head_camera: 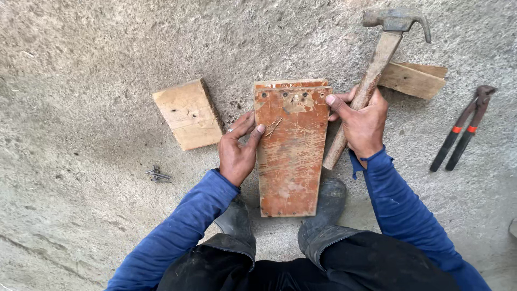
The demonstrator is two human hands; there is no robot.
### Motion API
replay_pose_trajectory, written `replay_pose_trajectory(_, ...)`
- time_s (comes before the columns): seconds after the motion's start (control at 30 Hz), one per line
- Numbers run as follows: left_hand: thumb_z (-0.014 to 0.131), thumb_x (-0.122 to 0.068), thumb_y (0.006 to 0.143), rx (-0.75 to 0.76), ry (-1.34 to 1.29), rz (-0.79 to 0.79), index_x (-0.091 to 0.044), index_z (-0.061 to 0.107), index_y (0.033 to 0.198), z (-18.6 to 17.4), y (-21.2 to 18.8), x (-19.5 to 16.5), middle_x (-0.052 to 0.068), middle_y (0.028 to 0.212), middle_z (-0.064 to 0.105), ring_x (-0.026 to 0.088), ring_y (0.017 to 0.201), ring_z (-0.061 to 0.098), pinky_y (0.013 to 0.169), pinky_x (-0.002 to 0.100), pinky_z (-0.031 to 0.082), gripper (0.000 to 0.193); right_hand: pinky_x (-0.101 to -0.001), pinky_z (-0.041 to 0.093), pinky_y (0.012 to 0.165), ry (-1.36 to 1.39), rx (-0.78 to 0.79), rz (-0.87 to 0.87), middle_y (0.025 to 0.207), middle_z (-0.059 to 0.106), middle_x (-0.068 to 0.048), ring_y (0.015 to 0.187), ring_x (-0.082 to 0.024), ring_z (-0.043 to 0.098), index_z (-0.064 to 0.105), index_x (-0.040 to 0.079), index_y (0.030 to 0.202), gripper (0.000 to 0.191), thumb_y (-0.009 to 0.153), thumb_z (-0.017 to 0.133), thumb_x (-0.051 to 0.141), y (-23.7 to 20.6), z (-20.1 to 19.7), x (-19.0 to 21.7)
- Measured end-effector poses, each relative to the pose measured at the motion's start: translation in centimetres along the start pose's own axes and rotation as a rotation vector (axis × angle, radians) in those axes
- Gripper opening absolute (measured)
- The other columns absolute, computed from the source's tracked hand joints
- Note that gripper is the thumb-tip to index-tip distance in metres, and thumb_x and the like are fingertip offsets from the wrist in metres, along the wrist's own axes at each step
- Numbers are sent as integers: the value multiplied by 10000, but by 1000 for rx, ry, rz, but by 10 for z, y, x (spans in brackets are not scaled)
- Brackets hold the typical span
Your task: The person retrieves a hammer and nails, then sits on the floor to assemble a small wooden structure. They place nails into pre-drilled holes on a wooden board and hammer them in, attaching smaller wooden blocks to the board.
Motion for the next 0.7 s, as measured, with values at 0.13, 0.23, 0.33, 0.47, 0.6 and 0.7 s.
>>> replay_pose_trajectory(0.13, 768, -199, 934, -45, 7, 20, 16, 721, 1241, 4, -3, 4, 226, 1359, 669, 299, 1318, 618, 1114, 378, 463, 378, -299, 645, 647, -74, 13, 3, 953, 718, -140, 801, -156, 729, 507, 39, 1015, 310, 963, 812, 42, 2, -3, 2)
replay_pose_trajectory(0.23, 774, -205, 932, -58, 19, 13, 5, 731, 1221, 3, -4, 1, 203, 1327, 687, 283, 1249, 661, 1065, 372, 500, 360, -301, 644, 655, -86, 27, 15, 957, 723, -148, 786, -164, 728, 520, 39, 1013, 288, 966, 804, 36, 4, -2, 3)
replay_pose_trajectory(0.33, 779, -201, 929, -63, 55, 18, 1, 737, 1212, 2, -2, -3, 189, 1288, 699, 278, 1207, 676, 1032, 373, 518, 350, -300, 644, 659, -95, 23, 2, 949, 728, -153, 793, -165, 729, 504, 41, 1009, 304, 966, 804, 31, 6, 0, 6)
replay_pose_trajectory(0.47, 780, -193, 932, -61, 67, 48, -2, 742, 1221, 2, 2, -5, 187, 1280, 692, 272, 1177, 677, 1015, 373, 524, 349, -305, 650, 666, -72, 23, -2, 960, 720, -157, 837, -167, 739, 506, 44, 1006, 304, 965, 807, 21, 7, 0, 5)
replay_pose_trajectory(0.6, 768, -207, 931, -28, 11, -21, -27, 726, 1245, 3, 4, -1, 157, 1289, 692, 212, 1088, 721, 964, 334, 560, 365, -306, 656, 658, -81, 25, -2, 938, 718, -157, 834, -166, 740, 493, 53, 1003, 314, 967, 804, 28, 9, -2, -2)
replay_pose_trajectory(0.7, 773, -201, 933, -17, -36, -14, -23, 719, 1265, 1, 7, 3, 151, 1267, 710, 188, 1064, 707, 945, 314, 574, 380, -303, 643, 671, -3, 21, 8, 949, 710, -149, 844, -168, 732, 496, 59, 1023, 315, 963, 804, 36, 10, -2, -6)
Point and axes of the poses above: each hand's wrist, its own y-axis towards the middle knuckle, its own z-axis out of the palm, x = y × z, the point moved 1 cm from there along y, towards the middle knuckle
